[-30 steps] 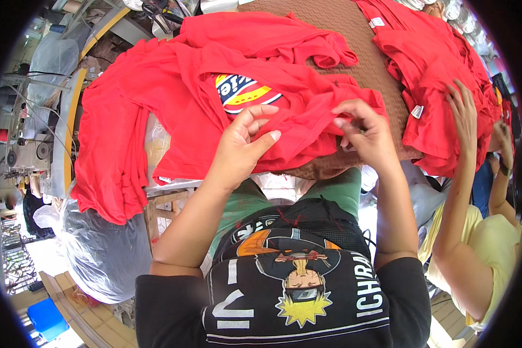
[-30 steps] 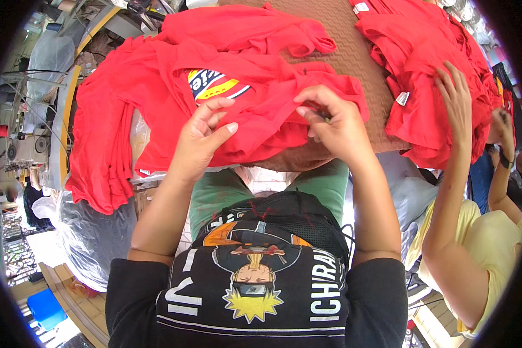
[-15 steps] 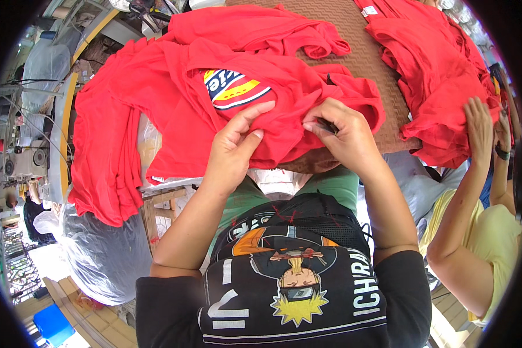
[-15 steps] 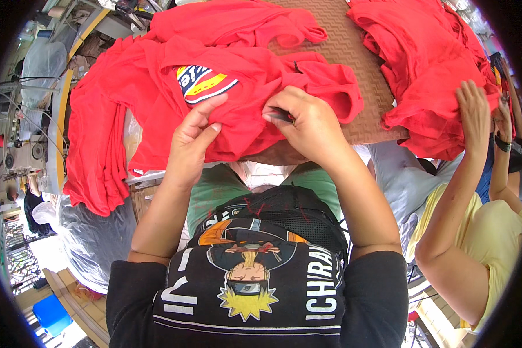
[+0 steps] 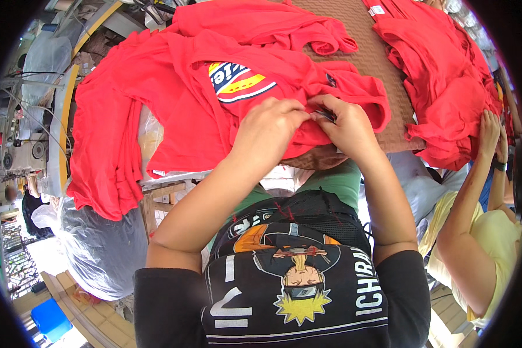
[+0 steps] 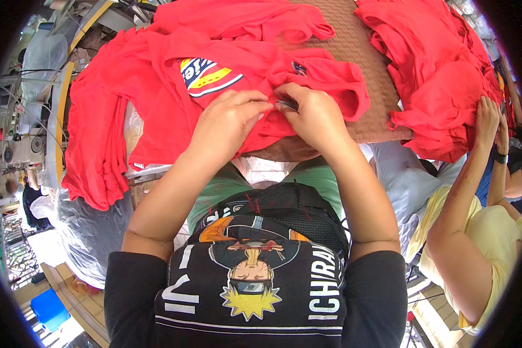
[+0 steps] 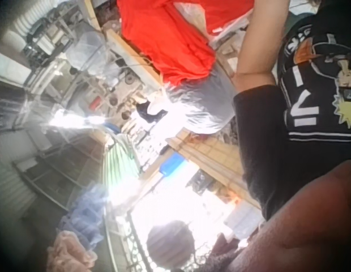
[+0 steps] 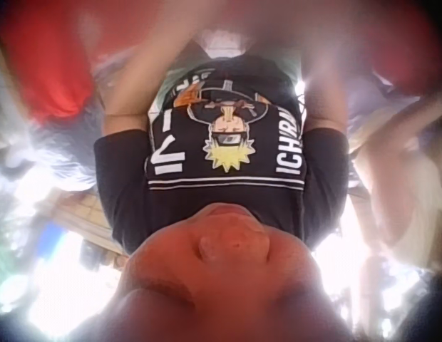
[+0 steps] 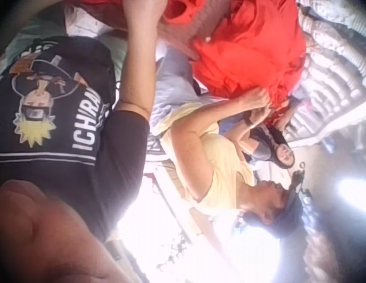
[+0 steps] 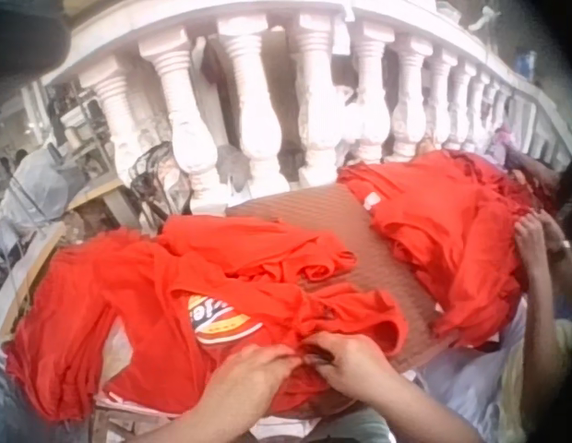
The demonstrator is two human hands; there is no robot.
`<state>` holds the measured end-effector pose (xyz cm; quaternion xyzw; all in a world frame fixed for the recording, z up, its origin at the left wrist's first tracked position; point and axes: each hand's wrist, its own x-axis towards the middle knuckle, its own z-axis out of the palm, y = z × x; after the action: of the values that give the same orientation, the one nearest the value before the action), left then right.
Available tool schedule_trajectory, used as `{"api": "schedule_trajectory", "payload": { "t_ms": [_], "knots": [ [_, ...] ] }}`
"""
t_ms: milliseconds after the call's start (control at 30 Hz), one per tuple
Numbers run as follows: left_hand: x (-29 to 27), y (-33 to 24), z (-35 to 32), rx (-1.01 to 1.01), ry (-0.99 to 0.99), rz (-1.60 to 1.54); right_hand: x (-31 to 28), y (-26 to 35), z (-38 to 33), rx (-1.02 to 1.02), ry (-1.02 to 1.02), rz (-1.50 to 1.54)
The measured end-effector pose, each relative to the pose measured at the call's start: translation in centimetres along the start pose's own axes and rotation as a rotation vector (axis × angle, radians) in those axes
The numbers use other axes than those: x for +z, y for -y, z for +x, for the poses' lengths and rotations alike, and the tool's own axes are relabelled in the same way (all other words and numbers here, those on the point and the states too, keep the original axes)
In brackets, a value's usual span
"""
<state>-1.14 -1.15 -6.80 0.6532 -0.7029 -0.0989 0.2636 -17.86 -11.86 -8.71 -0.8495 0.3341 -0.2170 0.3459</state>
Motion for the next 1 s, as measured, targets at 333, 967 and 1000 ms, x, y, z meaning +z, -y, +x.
{"api": "schedule_trajectory", "payload": {
  "t_ms": [333, 967, 1000],
  "knots": [
    [2.1, 3.0, -1.7, 0.020, -0.059, -0.079, 0.5, -1.7, 0.2, 0.087, 0.030, 0.046],
    [-8.4, 2.9, -4.0, 0.218, 0.279, -1.355, -0.3, -0.7, -0.1, 0.160, 0.087, 0.066],
    [-8.6, 1.7, -4.2, 0.033, 0.178, -1.223, -0.3, -0.3, -0.2, 0.113, 0.060, 0.089]
  ]
}}
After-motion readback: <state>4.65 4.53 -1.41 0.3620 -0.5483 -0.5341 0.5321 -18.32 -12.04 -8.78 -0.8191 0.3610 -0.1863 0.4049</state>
